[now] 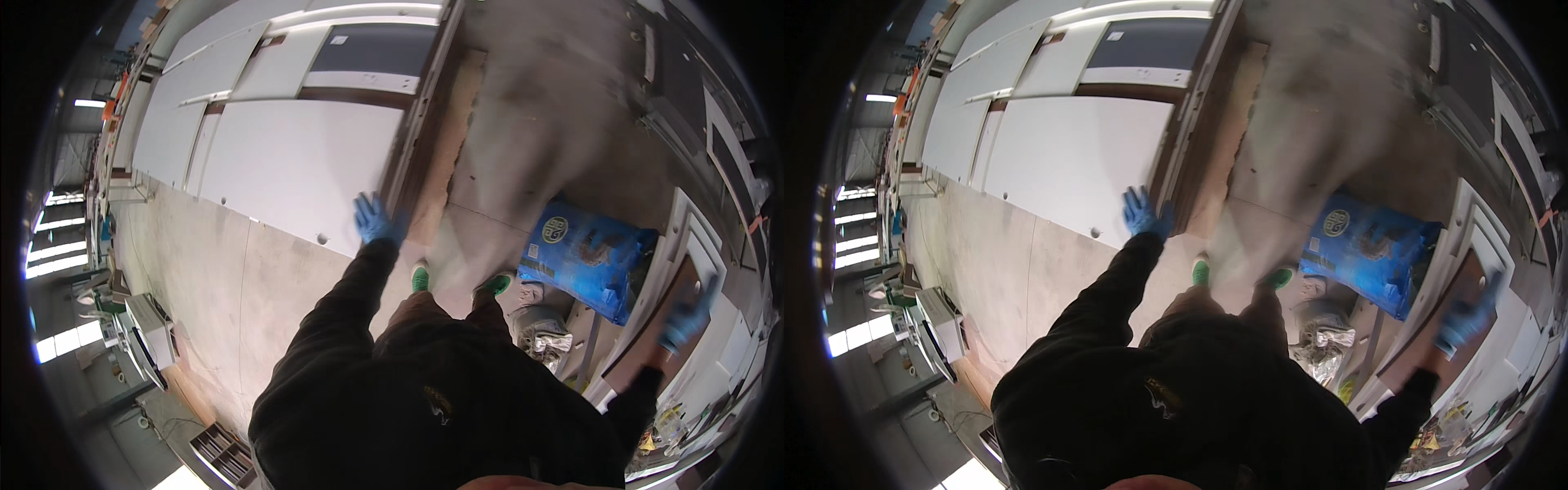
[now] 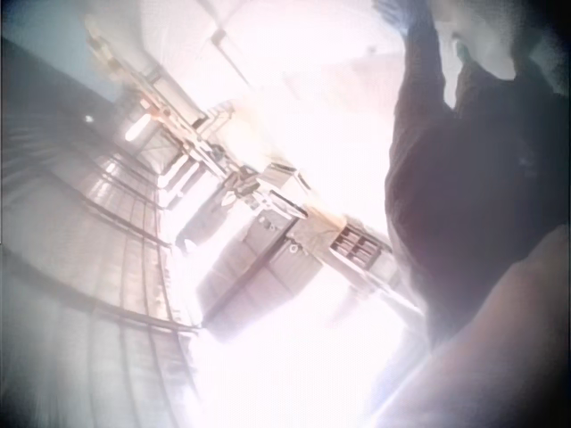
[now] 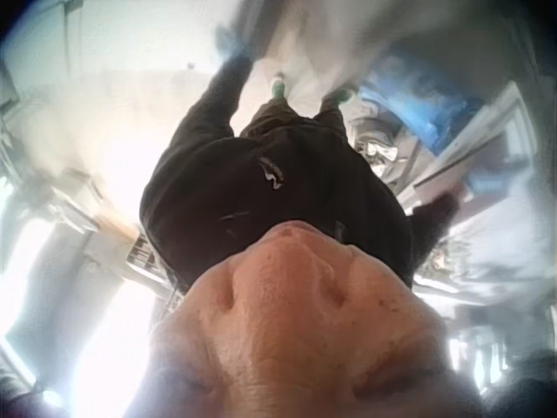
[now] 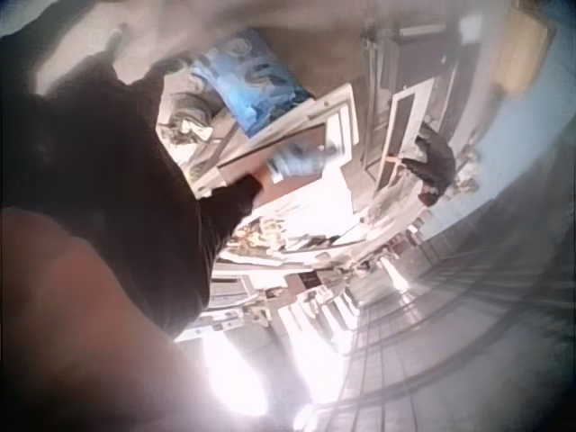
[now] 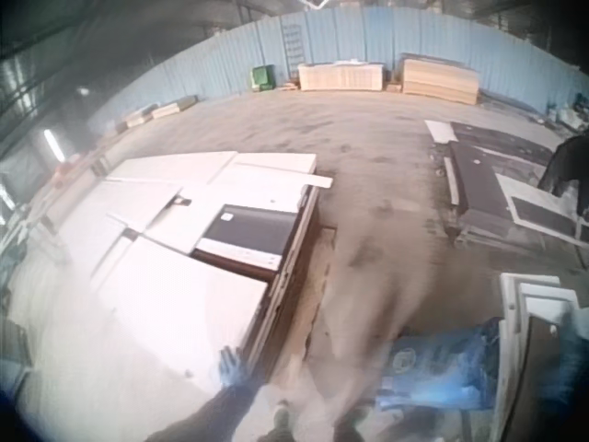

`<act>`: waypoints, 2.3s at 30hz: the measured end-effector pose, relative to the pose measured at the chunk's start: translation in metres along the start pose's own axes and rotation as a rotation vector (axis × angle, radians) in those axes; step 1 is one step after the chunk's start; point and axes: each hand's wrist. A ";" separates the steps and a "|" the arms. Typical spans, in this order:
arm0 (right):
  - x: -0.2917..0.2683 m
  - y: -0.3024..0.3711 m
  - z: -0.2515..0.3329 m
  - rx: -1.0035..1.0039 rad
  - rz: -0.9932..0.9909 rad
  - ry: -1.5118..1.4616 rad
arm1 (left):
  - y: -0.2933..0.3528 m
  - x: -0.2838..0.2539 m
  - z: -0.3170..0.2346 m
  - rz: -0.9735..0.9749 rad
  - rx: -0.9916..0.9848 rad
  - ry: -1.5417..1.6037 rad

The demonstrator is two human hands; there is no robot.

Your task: The person repeatedly picks up large white and brown panels from a pile, flips them over, and places them back in a stack. The person handles the panels one at a time, turning them over and repositioning them within the pile.

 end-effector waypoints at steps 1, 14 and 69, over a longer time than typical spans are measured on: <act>0.057 0.030 0.066 -0.044 0.114 -0.062 | 0.000 -0.008 0.043 -0.003 -0.030 -0.030; 0.365 0.351 0.618 0.931 1.479 -0.734 | 0.033 -0.030 0.169 0.022 0.037 0.253; 0.433 0.472 1.482 -0.460 0.656 -0.395 | -0.025 -0.162 1.211 0.414 -0.691 0.853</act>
Point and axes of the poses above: each hand's wrist, its own y-axis away from the middle knuckle, its own x-axis out of the palm, z = x × y, and after that the axes turned 8 degrees about x, right-handed
